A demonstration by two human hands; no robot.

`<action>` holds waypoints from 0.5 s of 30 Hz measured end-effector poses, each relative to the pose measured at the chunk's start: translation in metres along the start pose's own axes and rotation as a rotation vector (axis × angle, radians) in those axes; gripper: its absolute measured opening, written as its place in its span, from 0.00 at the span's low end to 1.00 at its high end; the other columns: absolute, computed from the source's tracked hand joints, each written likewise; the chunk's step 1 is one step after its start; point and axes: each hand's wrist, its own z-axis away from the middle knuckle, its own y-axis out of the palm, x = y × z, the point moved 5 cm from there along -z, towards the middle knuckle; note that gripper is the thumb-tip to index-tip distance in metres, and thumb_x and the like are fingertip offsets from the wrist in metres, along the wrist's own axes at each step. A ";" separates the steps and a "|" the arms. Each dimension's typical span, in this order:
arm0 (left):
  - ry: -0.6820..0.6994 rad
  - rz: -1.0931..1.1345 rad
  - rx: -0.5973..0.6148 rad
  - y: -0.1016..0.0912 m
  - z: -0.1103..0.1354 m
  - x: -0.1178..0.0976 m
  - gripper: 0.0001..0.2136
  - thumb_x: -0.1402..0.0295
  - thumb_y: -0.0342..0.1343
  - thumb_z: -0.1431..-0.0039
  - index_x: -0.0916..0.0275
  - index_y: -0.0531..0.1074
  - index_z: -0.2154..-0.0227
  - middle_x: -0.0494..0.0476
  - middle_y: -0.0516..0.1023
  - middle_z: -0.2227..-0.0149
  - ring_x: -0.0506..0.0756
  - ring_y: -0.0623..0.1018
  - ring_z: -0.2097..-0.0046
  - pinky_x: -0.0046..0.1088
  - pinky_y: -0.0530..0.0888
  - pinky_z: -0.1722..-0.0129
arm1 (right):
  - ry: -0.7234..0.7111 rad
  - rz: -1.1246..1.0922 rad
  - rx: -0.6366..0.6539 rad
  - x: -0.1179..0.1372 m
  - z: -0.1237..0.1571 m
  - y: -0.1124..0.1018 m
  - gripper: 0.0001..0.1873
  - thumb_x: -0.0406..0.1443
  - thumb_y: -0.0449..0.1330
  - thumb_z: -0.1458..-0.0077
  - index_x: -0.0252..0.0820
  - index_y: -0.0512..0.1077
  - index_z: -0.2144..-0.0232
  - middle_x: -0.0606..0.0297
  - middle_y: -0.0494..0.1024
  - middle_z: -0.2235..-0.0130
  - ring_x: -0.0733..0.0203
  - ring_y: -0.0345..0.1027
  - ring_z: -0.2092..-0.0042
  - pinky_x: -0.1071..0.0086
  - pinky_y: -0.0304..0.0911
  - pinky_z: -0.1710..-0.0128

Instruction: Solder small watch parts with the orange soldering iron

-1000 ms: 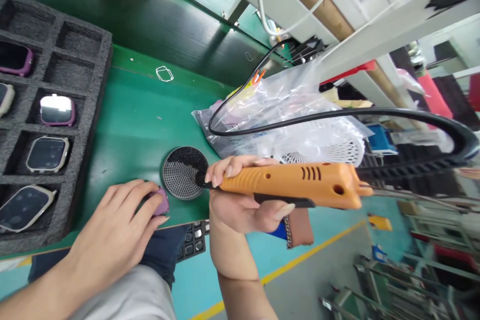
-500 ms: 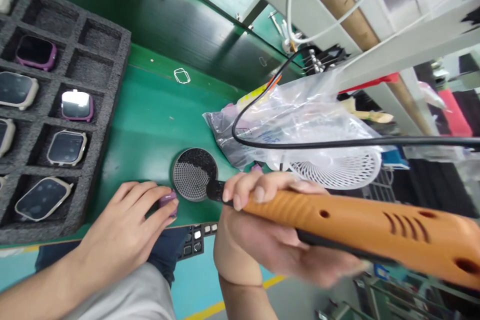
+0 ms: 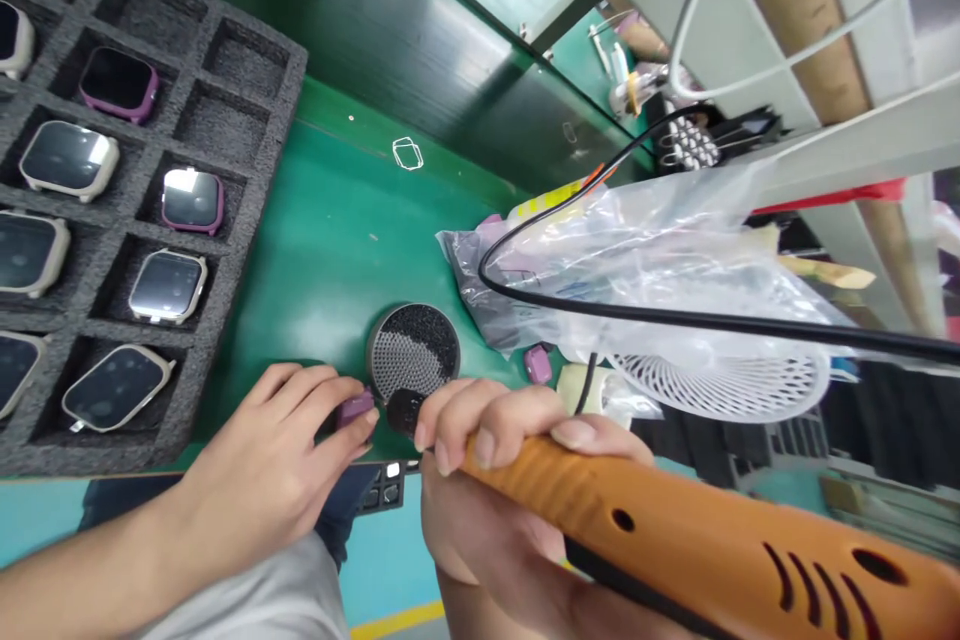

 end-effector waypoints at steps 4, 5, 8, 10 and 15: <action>-0.005 0.008 0.004 0.001 0.001 0.001 0.12 0.72 0.58 0.29 0.61 0.77 0.46 0.61 0.78 0.45 0.64 0.72 0.44 0.47 0.68 0.46 | -0.007 -0.032 0.031 0.002 -0.002 0.002 0.35 0.66 0.43 0.34 0.48 0.70 0.50 0.69 0.69 0.68 0.62 0.66 0.73 0.62 0.63 0.76; -0.006 0.009 0.005 0.000 0.001 0.001 0.12 0.72 0.57 0.29 0.61 0.77 0.46 0.61 0.78 0.45 0.64 0.73 0.44 0.47 0.67 0.46 | -0.006 -0.039 0.031 0.001 -0.002 0.002 0.35 0.65 0.41 0.33 0.48 0.70 0.51 0.69 0.69 0.68 0.62 0.66 0.72 0.63 0.64 0.76; -0.007 0.011 0.011 0.000 0.000 0.001 0.12 0.72 0.57 0.29 0.61 0.77 0.46 0.60 0.78 0.45 0.64 0.73 0.44 0.47 0.67 0.46 | 0.003 -0.029 0.028 0.000 -0.002 0.001 0.34 0.64 0.39 0.33 0.48 0.70 0.51 0.70 0.70 0.68 0.63 0.67 0.72 0.62 0.65 0.75; -0.009 0.007 0.019 0.001 0.000 0.001 0.12 0.72 0.57 0.29 0.60 0.77 0.46 0.60 0.78 0.45 0.64 0.73 0.44 0.47 0.67 0.46 | 0.021 -0.001 0.033 -0.001 -0.002 0.002 0.31 0.63 0.43 0.33 0.49 0.70 0.51 0.70 0.70 0.68 0.62 0.67 0.72 0.61 0.66 0.74; -0.019 -0.003 0.019 0.001 -0.002 0.001 0.12 0.72 0.57 0.29 0.61 0.77 0.46 0.61 0.78 0.45 0.64 0.73 0.44 0.47 0.68 0.47 | 0.006 0.039 0.039 0.002 0.000 0.007 0.27 0.60 0.48 0.33 0.50 0.71 0.51 0.71 0.70 0.70 0.61 0.66 0.73 0.60 0.66 0.75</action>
